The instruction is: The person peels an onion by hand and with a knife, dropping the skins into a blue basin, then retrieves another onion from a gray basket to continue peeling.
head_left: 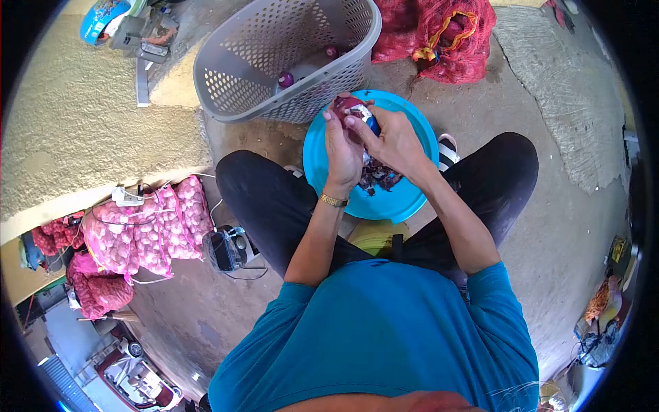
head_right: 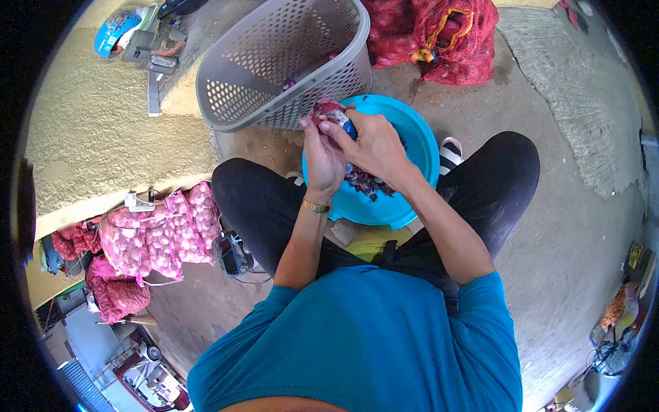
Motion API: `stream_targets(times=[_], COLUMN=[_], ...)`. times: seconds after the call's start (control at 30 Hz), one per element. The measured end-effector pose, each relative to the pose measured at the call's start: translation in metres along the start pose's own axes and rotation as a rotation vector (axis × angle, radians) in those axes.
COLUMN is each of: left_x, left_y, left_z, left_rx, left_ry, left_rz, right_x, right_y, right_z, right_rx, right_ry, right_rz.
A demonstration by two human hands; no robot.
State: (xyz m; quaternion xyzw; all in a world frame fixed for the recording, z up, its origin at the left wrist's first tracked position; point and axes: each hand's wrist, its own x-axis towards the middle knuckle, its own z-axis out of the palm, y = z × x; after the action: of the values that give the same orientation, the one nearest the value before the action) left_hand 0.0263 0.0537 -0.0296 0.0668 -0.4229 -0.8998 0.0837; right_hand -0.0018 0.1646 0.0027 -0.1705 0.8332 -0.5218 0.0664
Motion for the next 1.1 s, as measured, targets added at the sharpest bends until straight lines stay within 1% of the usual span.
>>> stream_targets(times=[0.03,0.07,0.13,0.17,0.23,0.27,0.3,0.37,0.4,0.43,0.5,0.53,0.6,0.63,0.67,0.7,0.73,0.8,0.83,0.9,0.93,0.97,1.0,1.03,1.07,1.1], left_x=[0.001,0.002,0.002,0.003,0.007,0.01,0.01,0.01,0.009,0.008,0.007,0.008,0.007,0.006,0.004,0.003,0.001,0.0,0.001,0.003,0.003,0.003,0.003,0.002,0.001,0.002], left_y=[0.001,0.002,0.004,0.006,0.008,0.01,0.013,0.019,0.02,0.021,0.02,0.018,0.014,0.013,0.012,0.013,0.015,0.015,0.014,0.012,0.01,0.008,0.008,0.006,0.005,0.007], left_z=[-0.001,-0.003,-0.007,-0.009,-0.014,-0.016,-0.016,-0.016,-0.015,-0.015,-0.014,-0.014,-0.013,-0.013,-0.012,-0.009,-0.006,-0.006,-0.012,-0.02,-0.022,-0.025,-0.022,-0.017,-0.014,-0.012], left_rx=[0.004,0.003,-0.039,-0.038,-0.146,-0.147,-0.146,-0.196,-0.196,-0.207,-0.221,-0.214,-0.207,-0.199,-0.191,-0.191,-0.187,-0.183,-0.162,-0.141,-0.25,-0.36,-0.361,-0.306,-0.251,-0.252], left_ry=[-0.045,-0.044,-0.042,-0.04,-0.003,-0.017,-0.014,0.035,0.038,0.034,0.03,0.012,-0.009,-0.015,-0.021,-0.024,-0.026,-0.026,-0.066,-0.106,-0.143,-0.178,-0.178,-0.102,-0.026,-0.026], left_rz=[0.0,0.003,-0.012,-0.008,0.012,0.048,0.054,0.029,0.03,0.019,0.008,-0.001,-0.012,-0.064,-0.117,-0.118,-0.153,-0.186,-0.221,-0.257,-0.301,-0.346,-0.346,-0.336,-0.326,-0.324], right_x=[0.0,0.001,0.001,0.002,0.001,-0.002,-0.006,-0.013,-0.014,-0.014,-0.013,-0.01,-0.004,-0.001,0.004,0.007,0.008,0.008,0.009,0.011,0.012,0.014,0.014,0.014,0.013,0.014], right_y=[-0.002,0.0,0.004,0.006,0.01,0.007,0.009,0.016,0.017,0.016,0.008,0.001,-0.012,-0.009,-0.003,0.001,0.004,0.007,0.009,0.014,0.017,0.02,0.02,0.02,0.019,0.019], right_z=[0.0,0.002,0.008,0.005,-0.014,-0.021,-0.023,-0.023,-0.025,-0.024,-0.023,-0.021,-0.016,-0.016,-0.014,-0.014,-0.013,-0.012,-0.012,-0.011,-0.008,-0.004,-0.001,-0.001,-0.001,-0.001], right_rx=[0.117,0.116,0.363,0.364,0.033,-0.058,-0.058,-0.311,-0.323,-0.324,-0.162,-0.164,0.299,0.299,0.21,0.12,0.119,0.139,0.138,0.391,0.389,0.347,0.305,0.304,0.302,0.3], right_ry=[-0.009,-0.012,0.097,0.093,-0.054,-0.155,-0.159,-0.12,-0.173,-0.174,-0.144,-0.144,0.023,0.024,-0.003,-0.029,-0.027,-0.038,-0.038,-0.134,-0.133,-0.071,-0.009,-0.01,-0.019,-0.028], right_rz=[-0.008,-0.01,-0.012,-0.015,-0.006,0.074,0.069,-0.12,-0.11,-0.109,-0.071,-0.071,0.004,0.005,-0.066,-0.137,-0.137,-0.08,-0.08,0.04,0.04,-0.045,-0.129,-0.13,-0.079,-0.03])
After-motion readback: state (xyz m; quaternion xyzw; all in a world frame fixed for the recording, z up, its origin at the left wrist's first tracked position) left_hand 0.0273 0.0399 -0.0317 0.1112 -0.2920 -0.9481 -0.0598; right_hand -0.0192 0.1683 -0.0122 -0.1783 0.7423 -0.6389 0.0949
